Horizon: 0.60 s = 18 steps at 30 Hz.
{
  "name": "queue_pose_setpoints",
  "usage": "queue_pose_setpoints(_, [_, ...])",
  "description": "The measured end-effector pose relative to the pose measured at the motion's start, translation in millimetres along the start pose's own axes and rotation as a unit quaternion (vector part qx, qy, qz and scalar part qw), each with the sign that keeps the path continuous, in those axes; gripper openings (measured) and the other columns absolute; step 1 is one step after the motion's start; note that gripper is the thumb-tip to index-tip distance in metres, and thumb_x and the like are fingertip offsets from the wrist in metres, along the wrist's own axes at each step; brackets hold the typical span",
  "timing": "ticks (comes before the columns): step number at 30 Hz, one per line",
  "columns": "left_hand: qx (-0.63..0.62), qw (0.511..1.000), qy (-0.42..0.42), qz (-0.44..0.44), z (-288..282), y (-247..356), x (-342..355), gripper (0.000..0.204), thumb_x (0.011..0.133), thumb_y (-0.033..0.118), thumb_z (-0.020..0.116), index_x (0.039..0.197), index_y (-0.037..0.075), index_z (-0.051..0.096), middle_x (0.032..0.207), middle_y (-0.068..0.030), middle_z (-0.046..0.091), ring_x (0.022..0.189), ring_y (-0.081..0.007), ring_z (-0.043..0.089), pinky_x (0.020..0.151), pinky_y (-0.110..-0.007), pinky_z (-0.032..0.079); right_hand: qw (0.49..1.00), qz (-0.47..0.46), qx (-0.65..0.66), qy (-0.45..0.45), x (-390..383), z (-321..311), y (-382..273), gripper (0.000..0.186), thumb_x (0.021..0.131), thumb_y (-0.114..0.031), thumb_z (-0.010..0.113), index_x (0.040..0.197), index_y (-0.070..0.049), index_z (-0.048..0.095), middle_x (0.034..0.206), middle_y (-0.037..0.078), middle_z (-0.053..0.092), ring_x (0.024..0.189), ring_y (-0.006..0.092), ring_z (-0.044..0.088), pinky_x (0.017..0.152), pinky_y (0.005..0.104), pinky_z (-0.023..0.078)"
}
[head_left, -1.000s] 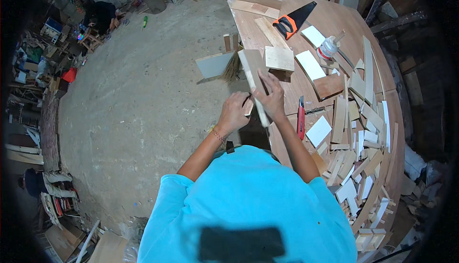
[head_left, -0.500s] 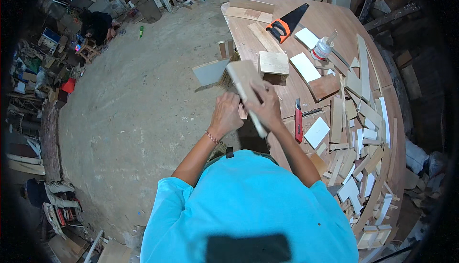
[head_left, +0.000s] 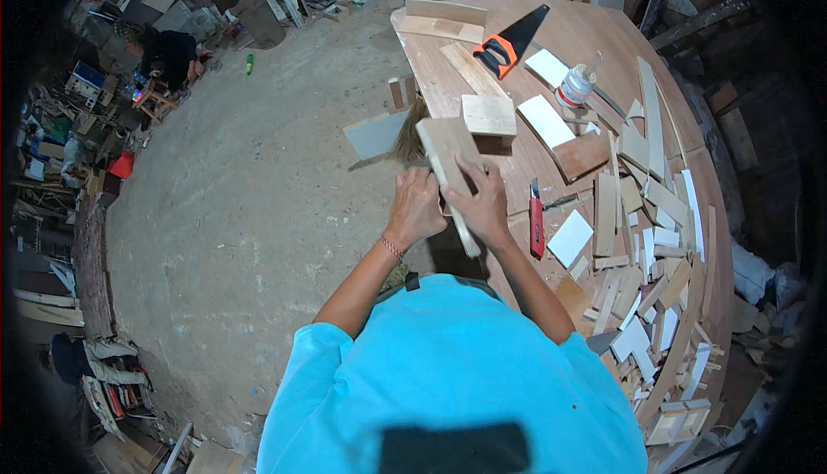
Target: The person marks, fits, and sands small wood pieces at a workshop table, using a pencil to mark, a utility knife and hand saw to cut, and sandpaper to smooth the wood.
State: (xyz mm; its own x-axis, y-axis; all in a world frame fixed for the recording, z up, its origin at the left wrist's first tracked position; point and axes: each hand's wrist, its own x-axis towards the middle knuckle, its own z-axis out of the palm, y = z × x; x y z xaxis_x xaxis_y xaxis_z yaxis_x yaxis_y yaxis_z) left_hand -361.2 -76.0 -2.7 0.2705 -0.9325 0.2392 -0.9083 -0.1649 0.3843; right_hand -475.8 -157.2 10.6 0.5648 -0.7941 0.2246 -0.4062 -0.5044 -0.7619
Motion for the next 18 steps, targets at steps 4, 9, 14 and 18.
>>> queue_pose_setpoints(4, [-0.142,0.984,0.058,0.086,-6,16,-5,0.051,0.049,0.007,0.066,0.097,0.004,0.050,0.091,-0.0119,0.052,0.085,-0.0289,0.048,0.074,-0.036,0.035,0.991,0.074,-0.092,0.059,22,-4,35,0.057,0.064,-0.033,0.066,0.117,-0.020,0.052,0.121,0.023,0.037,0.106,0.0401,0.041,0.089,0.0479,0.034])
queue_pose_setpoints(9, [-0.132,0.983,0.106,0.075,-8,18,8,0.051,0.049,0.005,0.064,0.097,0.003,0.049,0.092,-0.0121,0.051,0.088,-0.0287,0.047,0.077,-0.037,0.033,0.986,0.081,-0.147,0.015,-18,4,82,0.062,0.059,-0.038,0.066,0.118,-0.022,0.051,0.125,0.021,0.033,0.111,0.0393,0.035,0.089,0.0521,0.031])
queue_pose_setpoints(14, [-0.103,0.988,0.098,0.061,-8,17,3,0.050,0.050,0.005,0.064,0.097,0.002,0.048,0.093,-0.0126,0.050,0.092,-0.0289,0.046,0.081,-0.038,0.032,0.957,0.144,-0.248,-0.044,-45,22,113,0.071,0.057,-0.039,0.066,0.121,-0.019,0.046,0.125,0.024,0.030,0.111,0.0421,0.032,0.088,0.0544,0.028])
queue_pose_setpoints(18, [-0.077,0.989,0.109,0.059,0,19,3,0.054,0.050,0.007,0.066,0.100,0.002,0.047,0.094,-0.0129,0.048,0.094,-0.0292,0.044,0.081,-0.038,0.032,0.948,0.170,-0.265,-0.041,-52,25,124,0.076,0.058,-0.039,0.068,0.123,-0.010,0.042,0.125,0.025,0.029,0.110,0.0421,0.032,0.090,0.0536,0.025])
